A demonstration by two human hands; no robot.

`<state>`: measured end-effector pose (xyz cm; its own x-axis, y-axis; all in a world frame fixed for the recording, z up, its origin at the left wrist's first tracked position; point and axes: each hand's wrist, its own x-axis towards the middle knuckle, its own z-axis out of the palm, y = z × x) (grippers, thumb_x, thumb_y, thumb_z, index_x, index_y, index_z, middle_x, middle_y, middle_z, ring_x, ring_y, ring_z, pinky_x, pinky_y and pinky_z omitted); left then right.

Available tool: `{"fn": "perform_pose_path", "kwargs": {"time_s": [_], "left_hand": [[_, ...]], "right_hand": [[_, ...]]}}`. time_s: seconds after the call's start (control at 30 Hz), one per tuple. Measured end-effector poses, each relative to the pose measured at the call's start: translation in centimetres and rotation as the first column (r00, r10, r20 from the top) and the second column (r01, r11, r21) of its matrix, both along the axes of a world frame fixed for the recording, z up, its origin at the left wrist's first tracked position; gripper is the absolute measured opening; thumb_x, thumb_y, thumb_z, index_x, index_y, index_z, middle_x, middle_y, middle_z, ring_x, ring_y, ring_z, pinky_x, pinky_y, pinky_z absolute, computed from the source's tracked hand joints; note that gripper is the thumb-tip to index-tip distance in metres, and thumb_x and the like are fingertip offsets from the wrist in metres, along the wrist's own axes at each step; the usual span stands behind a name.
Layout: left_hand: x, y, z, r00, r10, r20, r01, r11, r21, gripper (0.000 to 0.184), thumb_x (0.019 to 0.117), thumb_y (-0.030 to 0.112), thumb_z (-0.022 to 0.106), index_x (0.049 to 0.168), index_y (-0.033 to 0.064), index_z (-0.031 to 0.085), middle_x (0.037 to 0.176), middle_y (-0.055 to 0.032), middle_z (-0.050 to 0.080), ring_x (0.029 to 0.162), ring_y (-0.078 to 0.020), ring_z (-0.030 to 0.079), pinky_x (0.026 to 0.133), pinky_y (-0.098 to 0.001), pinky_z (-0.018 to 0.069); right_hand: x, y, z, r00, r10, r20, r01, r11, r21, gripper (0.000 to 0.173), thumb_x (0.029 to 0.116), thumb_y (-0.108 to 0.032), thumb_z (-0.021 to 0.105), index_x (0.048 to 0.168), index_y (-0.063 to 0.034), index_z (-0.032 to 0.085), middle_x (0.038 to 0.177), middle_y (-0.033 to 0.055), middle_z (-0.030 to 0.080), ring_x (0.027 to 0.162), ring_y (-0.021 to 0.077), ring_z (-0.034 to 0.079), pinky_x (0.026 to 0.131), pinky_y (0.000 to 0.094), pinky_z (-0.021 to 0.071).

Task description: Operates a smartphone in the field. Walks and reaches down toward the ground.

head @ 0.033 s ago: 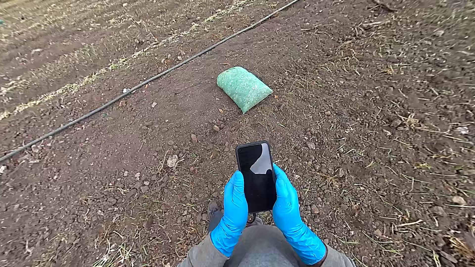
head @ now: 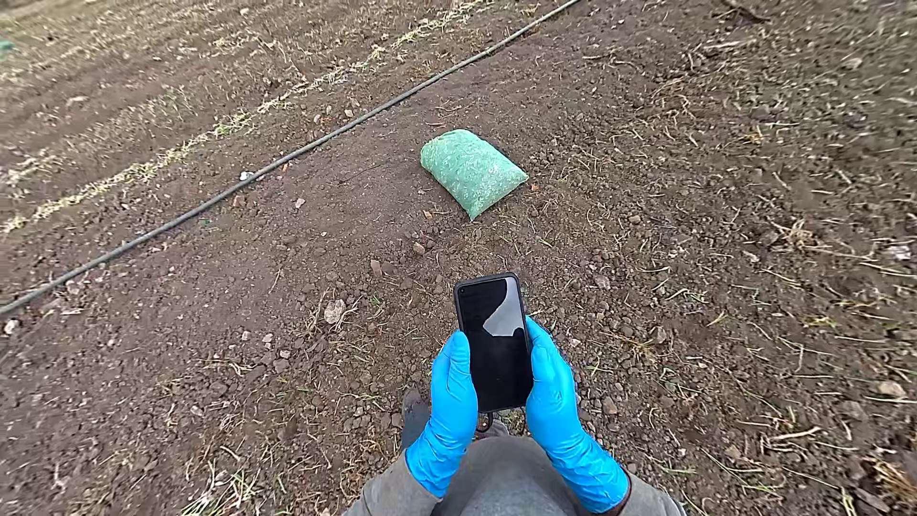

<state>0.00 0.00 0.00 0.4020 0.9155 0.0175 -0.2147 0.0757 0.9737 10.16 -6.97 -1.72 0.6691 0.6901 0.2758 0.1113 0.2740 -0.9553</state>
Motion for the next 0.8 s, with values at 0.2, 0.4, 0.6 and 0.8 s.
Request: {"fn": "perform_pose_path", "kwargs": {"time_s": [0.2,0.4,0.6,0.8], "left_hand": [[0.1,0.5,-0.1,1.0,0.023,0.004,-0.023,1.0,-0.015,0.049,0.1128,0.032,0.032,0.114,0.0005,0.07,0.1,-0.0144,0.075,0.095,-0.0205,0.074,0.09,-0.0396,0.0626],[0.5,1.5,-0.3,1.0,-0.022,-0.006,0.022,0.999,-0.037,0.049,0.1128,0.029,0.033,0.111,-0.0021,0.071,0.099,-0.0169,0.075,0.095,-0.0226,0.075,0.091,-0.0409,0.0626],[0.6,2.9,-0.2,1.0,-0.026,-0.005,0.026,0.998,-0.065,0.048,0.113,0.025,0.032,0.112,-0.0026,0.071,0.099,-0.0155,0.076,0.096,-0.0208,0.075,0.092,-0.0392,0.0622],[-0.2,5.3,0.6,0.998,-0.068,0.018,0.069,0.997,-0.034,0.047,0.1126,0.023,0.031,0.108,-0.0038,0.07,0.095,-0.0153,0.076,0.091,-0.0205,0.075,0.088,-0.0385,0.0635]], "right_hand": [[0.3,-0.2,-0.2,0.998,0.069,-0.002,-0.069,0.998,-0.004,0.061,0.1109,-0.047,0.032,0.147,-0.0016,0.052,0.128,0.0058,0.07,0.116,0.0102,0.067,0.101,0.03,0.0564],[2.7,-1.7,-1.0,0.996,0.049,0.078,-0.045,0.997,-0.057,0.047,0.1102,-0.028,0.033,0.138,-0.0023,0.061,0.107,0.0069,0.075,0.094,0.0149,0.072,0.084,0.0321,0.0606],[5.4,-3.2,-0.2,0.984,-0.021,0.177,0.028,0.999,-0.033,0.044,0.1082,-0.019,0.033,0.133,-0.003,0.065,0.108,0.0099,0.074,0.092,0.0214,0.072,0.083,0.0365,0.0624],[4.6,-1.9,1.7,0.857,-0.021,0.515,0.013,1.0,0.02,0.037,0.1038,-0.027,0.037,0.125,-0.0148,0.066,0.123,0.0029,0.071,0.12,0.0205,0.064,0.103,0.0424,0.053]]}}
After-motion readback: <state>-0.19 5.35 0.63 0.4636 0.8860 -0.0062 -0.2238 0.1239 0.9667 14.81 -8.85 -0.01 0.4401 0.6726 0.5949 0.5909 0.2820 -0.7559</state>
